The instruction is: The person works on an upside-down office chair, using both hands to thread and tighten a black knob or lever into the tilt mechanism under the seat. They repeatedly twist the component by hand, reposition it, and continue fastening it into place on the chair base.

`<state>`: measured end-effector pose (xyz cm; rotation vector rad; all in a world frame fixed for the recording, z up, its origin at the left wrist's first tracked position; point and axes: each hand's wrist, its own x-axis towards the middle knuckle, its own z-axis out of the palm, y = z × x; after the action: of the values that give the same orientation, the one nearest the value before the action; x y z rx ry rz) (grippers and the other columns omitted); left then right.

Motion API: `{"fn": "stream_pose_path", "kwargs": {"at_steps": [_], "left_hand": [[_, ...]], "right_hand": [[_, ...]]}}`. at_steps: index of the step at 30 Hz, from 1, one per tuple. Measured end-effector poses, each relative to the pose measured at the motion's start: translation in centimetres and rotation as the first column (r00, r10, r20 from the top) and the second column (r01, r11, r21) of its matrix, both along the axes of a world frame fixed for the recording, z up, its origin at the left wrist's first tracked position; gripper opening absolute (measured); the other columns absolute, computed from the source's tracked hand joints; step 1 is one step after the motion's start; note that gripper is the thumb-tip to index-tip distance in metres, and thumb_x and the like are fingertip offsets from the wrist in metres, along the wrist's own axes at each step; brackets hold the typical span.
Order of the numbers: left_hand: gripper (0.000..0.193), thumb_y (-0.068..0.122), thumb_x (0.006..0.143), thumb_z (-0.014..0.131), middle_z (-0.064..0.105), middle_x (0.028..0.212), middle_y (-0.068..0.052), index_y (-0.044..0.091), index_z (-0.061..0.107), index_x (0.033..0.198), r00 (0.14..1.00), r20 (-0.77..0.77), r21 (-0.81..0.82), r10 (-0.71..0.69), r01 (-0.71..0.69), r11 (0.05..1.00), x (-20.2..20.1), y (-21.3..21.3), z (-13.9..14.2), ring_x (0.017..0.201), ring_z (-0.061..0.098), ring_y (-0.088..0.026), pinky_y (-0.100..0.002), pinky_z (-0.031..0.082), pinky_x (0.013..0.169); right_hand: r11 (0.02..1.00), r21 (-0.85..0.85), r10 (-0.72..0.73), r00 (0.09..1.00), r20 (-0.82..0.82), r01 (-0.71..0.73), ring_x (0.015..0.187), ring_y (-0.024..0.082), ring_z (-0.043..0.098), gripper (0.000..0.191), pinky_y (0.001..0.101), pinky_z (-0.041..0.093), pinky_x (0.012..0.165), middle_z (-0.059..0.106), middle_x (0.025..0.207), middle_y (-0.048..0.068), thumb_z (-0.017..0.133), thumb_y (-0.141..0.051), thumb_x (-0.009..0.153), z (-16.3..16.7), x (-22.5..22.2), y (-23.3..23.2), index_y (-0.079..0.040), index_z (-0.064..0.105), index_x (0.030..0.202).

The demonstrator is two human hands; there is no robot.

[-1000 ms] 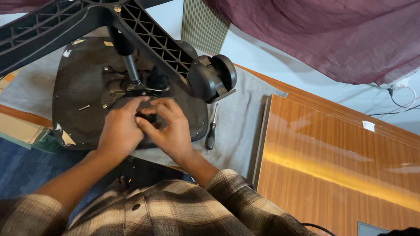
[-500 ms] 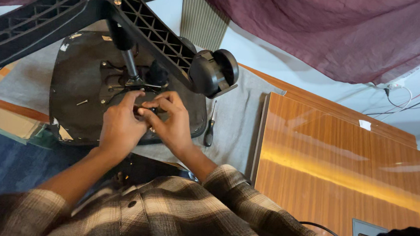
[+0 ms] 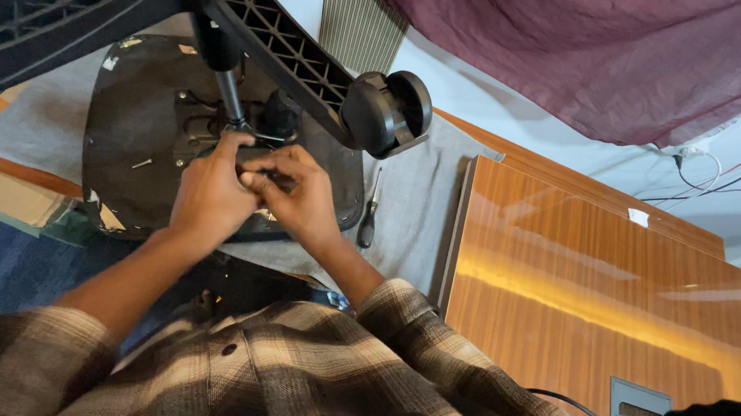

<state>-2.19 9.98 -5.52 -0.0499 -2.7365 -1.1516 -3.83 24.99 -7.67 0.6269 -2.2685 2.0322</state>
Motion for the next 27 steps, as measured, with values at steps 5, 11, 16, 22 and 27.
{"fn": "stream_pose_path", "kwargs": {"at_steps": [5,11,16,22,27], "left_hand": [[0.071,0.014,0.078,0.076,0.076,0.096,-0.017,0.009,0.054,0.145,0.989,-0.002,0.198,-0.145,0.143,0.97,-0.5,-0.8,0.2,0.088,0.079,-0.029,-0.039,0.059,0.077],[0.066,0.016,0.077,0.082,0.077,0.095,-0.02,0.008,0.058,0.137,0.982,0.167,-0.044,0.083,-0.077,0.996,-0.4,0.0,1.1,0.091,0.074,-0.035,-0.043,0.057,0.081],[0.068,0.008,0.073,0.08,0.076,0.103,-0.019,0.01,0.06,0.138,0.995,0.008,0.022,-0.1,0.1,0.995,-0.1,-0.1,0.3,0.091,0.076,-0.032,-0.041,0.059,0.079],[0.076,0.007,0.076,0.08,0.075,0.111,-0.017,0.007,0.051,0.146,1.0,-0.008,0.103,0.002,-0.001,0.995,-0.1,-0.9,0.0,0.076,0.074,-0.029,-0.039,0.058,0.073],[0.065,0.011,0.078,0.082,0.075,0.117,-0.016,0.007,0.06,0.139,0.995,0.024,0.08,0.092,-0.093,0.992,1.1,-3.0,0.2,0.063,0.07,-0.025,-0.037,0.056,0.067]], "right_hand": [[1.0,0.016,0.022,1.0,0.008,-0.022,0.107,0.016,0.073,0.024,0.0305,0.059,0.099,0.076,0.118,0.011,0.069,-0.008,0.098,0.1,-0.1,0.5,-0.008,0.071,0.122],[0.994,0.095,-0.05,0.993,-0.103,0.06,0.101,0.022,0.071,0.02,0.0329,0.061,0.084,0.067,0.113,0.015,0.08,-0.012,0.091,0.8,-0.1,0.5,-0.006,0.079,0.11],[0.995,0.063,0.081,0.995,-0.057,-0.077,0.1,0.015,0.072,0.029,0.0306,0.06,0.089,0.076,0.112,0.009,0.071,-0.01,0.093,-0.5,-0.3,1.0,-0.004,0.072,0.121],[0.992,0.028,-0.125,0.973,0.195,0.122,0.089,0.018,0.072,0.025,0.0343,0.056,0.082,0.076,0.105,0.015,0.066,-0.013,0.1,-6.5,-2.2,0.6,-0.002,0.072,0.122],[0.781,0.622,-0.253,0.94,0.228,0.059,0.097,0.033,0.074,0.034,0.0403,0.057,0.088,0.077,0.101,0.019,0.077,-0.028,0.08,-12.1,-3.7,0.4,-0.011,0.08,0.108]]}}
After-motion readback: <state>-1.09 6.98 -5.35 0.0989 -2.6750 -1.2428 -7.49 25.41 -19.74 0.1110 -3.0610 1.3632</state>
